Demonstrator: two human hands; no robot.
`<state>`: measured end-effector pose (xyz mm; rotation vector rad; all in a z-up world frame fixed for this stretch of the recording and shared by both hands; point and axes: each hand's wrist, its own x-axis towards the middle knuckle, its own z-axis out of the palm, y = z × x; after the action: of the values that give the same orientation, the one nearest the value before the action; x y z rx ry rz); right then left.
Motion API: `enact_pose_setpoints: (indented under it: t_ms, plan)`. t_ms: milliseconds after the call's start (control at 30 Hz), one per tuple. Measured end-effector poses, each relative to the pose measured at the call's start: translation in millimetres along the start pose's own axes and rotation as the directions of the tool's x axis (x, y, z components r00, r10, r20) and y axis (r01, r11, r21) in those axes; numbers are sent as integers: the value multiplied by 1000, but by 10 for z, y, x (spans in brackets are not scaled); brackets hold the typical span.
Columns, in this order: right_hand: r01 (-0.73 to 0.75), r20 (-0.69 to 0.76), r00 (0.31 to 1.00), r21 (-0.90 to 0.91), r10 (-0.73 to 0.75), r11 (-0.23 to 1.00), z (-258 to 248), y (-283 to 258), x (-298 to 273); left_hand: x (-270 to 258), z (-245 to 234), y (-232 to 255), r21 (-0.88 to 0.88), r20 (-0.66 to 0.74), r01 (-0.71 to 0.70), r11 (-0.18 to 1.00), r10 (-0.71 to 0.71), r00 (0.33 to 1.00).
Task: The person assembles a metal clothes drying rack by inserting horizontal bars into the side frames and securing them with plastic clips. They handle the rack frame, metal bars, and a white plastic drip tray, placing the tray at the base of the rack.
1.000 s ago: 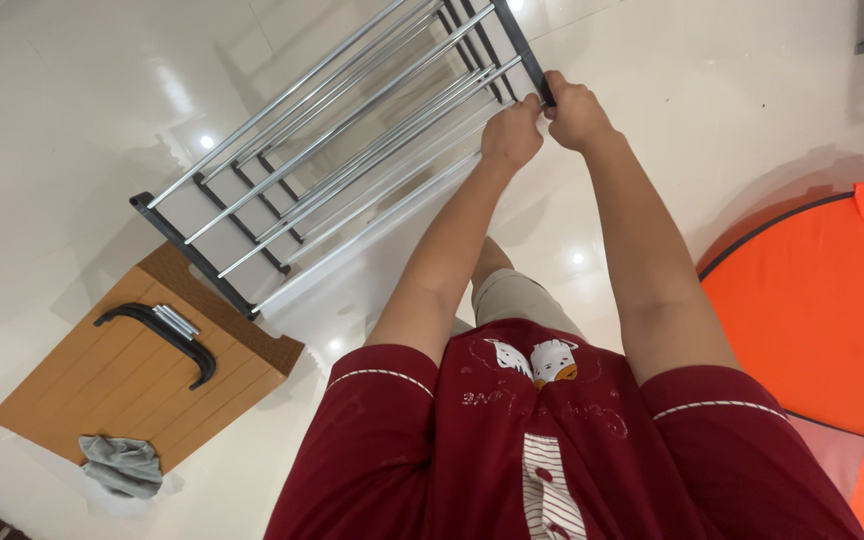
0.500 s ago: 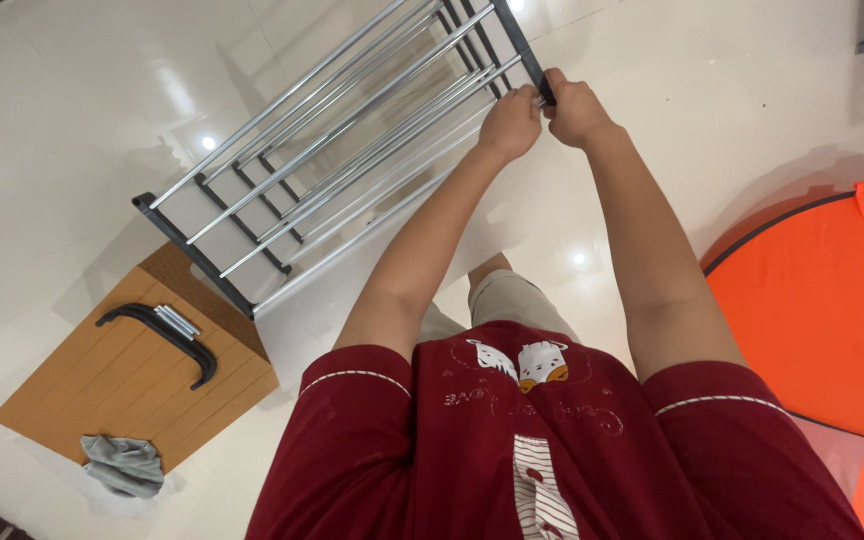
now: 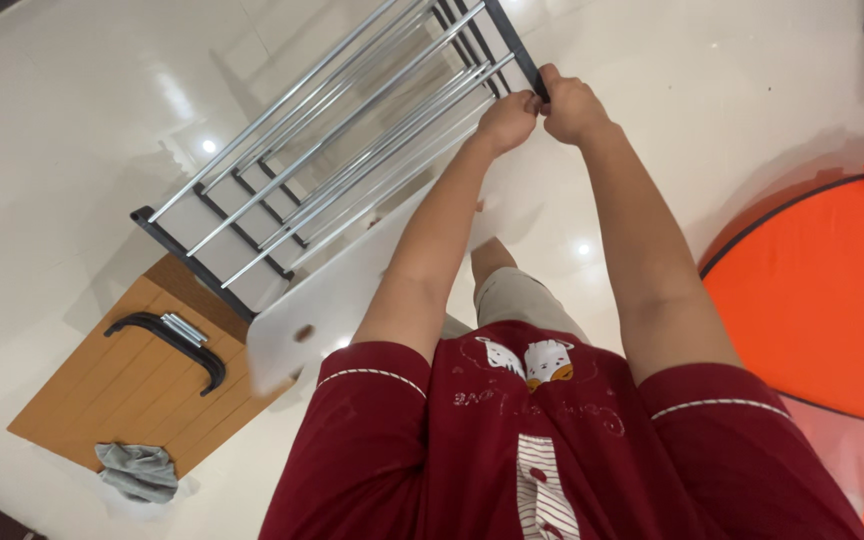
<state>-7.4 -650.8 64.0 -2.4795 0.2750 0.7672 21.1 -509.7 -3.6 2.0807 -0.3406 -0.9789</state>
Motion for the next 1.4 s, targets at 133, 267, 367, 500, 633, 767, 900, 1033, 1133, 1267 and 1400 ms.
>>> enact_pose_setpoints:
  t_ms: [133, 267, 367, 500, 633, 767, 900, 1033, 1133, 1267, 1400]
  plan:
    - [-14, 11, 1000, 3, 14, 1000, 29, -9, 12, -91, 135, -67, 195, -79, -6, 981, 22, 997]
    - [42, -18, 999, 14, -42, 999, 13, 27, -6, -199, 303, -4, 378, -293, -82, 922, 202, 934]
    - [15, -9, 1000, 23, -15, 1000, 30, 14, -42, -212, 268, 31, 355, -239, -54, 933, 146, 960]
    - [-27, 4, 1000, 16, 27, 1000, 3, -32, -66, -187, 113, 79, 219, -102, 46, 975, -24, 995]
    - [-40, 14, 999, 88, 39, 995, -12, -51, -38, -45, -42, 74, 80, 10, 71, 994, -72, 997]
    - [-21, -17, 1000, 33, 21, 999, 36, -14, -25, -98, -38, 79, 86, -56, -26, 996, 31, 998]
    - [35, 0, 999, -55, -35, 998, -24, 75, 59, -410, -65, 135, 111, -131, -134, 985, 148, 980]
    - [-38, 4, 999, -268, 40, 963, -45, 10, 45, -988, -295, -39, 88, -303, -362, 928, 371, 878]
    - [-34, -106, 994, -423, -12, 905, -25, -193, 65, -1390, -635, -339, 126, -435, -355, 926, 373, 819]
    - [243, -411, 779, -497, -473, 833, 224, -669, -41, -2052, -1050, -871, 149, -678, -231, 961, 270, 684]
    - [603, -285, 690, -283, -666, 746, 713, -1459, -129, -2704, -1367, -1379, 135, -892, -26, 990, 133, 432]
